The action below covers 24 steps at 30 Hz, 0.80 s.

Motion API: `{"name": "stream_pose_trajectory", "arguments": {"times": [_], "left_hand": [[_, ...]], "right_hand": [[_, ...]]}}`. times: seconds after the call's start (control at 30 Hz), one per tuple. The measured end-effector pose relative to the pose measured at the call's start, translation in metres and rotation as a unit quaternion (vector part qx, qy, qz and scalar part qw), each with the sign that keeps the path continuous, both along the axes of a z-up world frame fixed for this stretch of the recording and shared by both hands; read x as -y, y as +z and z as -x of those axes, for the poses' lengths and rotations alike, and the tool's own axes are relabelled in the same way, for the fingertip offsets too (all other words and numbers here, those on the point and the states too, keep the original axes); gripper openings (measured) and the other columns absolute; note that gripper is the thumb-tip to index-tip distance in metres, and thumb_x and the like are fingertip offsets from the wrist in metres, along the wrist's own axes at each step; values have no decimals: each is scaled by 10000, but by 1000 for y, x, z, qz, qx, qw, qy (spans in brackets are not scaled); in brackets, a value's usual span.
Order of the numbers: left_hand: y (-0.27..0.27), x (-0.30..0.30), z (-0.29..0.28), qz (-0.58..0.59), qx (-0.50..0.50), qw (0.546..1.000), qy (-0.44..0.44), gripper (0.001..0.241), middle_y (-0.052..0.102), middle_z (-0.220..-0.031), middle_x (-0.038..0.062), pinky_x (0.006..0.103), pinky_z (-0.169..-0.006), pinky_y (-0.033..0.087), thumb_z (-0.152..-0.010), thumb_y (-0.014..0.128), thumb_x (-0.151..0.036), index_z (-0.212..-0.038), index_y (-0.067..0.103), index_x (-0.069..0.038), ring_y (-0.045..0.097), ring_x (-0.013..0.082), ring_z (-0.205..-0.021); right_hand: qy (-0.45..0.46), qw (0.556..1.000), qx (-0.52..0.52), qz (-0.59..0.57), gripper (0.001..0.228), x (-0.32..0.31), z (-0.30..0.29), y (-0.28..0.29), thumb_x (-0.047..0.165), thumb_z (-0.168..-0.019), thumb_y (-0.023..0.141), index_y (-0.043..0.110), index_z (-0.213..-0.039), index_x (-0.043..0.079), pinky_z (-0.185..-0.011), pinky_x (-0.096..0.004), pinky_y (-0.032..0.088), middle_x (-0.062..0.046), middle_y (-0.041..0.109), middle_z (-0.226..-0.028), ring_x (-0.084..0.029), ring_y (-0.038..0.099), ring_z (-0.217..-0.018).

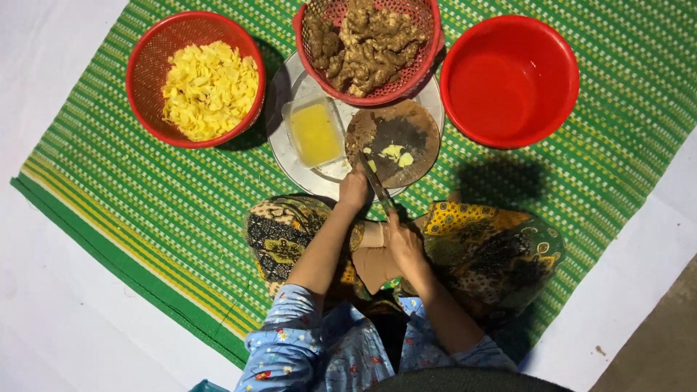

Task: A person sitting on the floor is slicing ginger roots into thin pieces on a wooden cutting board using a knife.

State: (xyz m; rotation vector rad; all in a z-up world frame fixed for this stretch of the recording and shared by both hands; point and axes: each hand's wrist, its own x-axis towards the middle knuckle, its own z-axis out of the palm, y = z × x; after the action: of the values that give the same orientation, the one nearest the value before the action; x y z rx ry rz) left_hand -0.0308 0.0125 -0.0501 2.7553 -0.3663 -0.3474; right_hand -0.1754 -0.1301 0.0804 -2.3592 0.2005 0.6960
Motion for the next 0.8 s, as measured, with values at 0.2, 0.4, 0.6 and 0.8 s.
{"name": "stream_pose_trajectory", "arguments": {"times": [0.2,0.4,0.6,0.8], "left_hand": [[14,-1,1,43,-23,999,23,227,680,-867,204,497,-732,623,-943,452,-25,-1163,496,6,738,429,-848],[0,-2,-6,47,-40,998,27,217,700,-871,253,501,-742,623,-947,427,-2,-1156,487,5,740,450,-856],[11,-1,0,13,-38,999,10,259,689,-897,250,506,-763,623,-953,440,5,-1211,463,13,729,458,-879],[-12,-6,-3,15,-40,999,5,359,688,-912,263,523,-763,617,-945,444,28,-1304,437,51,727,470,-901]], "right_hand": [[-32,998,-54,-31,466,-5,-2,44,193,-1052,390,304,-1507,136,-789,-620,561,-372,708,-997,-531,721,-917],[-29,996,-81,-36,516,-7,30,-18,112,-1020,423,309,-1522,133,-779,-596,574,-374,711,-968,-518,730,-901],[-32,989,-133,-53,557,0,-5,-16,174,-1020,380,237,-1553,246,-932,-639,516,-366,688,-1113,-539,678,-1069],[-26,991,-124,-43,652,-6,-21,-9,59,-974,430,211,-1575,189,-902,-628,528,-361,671,-1152,-531,681,-1067]]}}
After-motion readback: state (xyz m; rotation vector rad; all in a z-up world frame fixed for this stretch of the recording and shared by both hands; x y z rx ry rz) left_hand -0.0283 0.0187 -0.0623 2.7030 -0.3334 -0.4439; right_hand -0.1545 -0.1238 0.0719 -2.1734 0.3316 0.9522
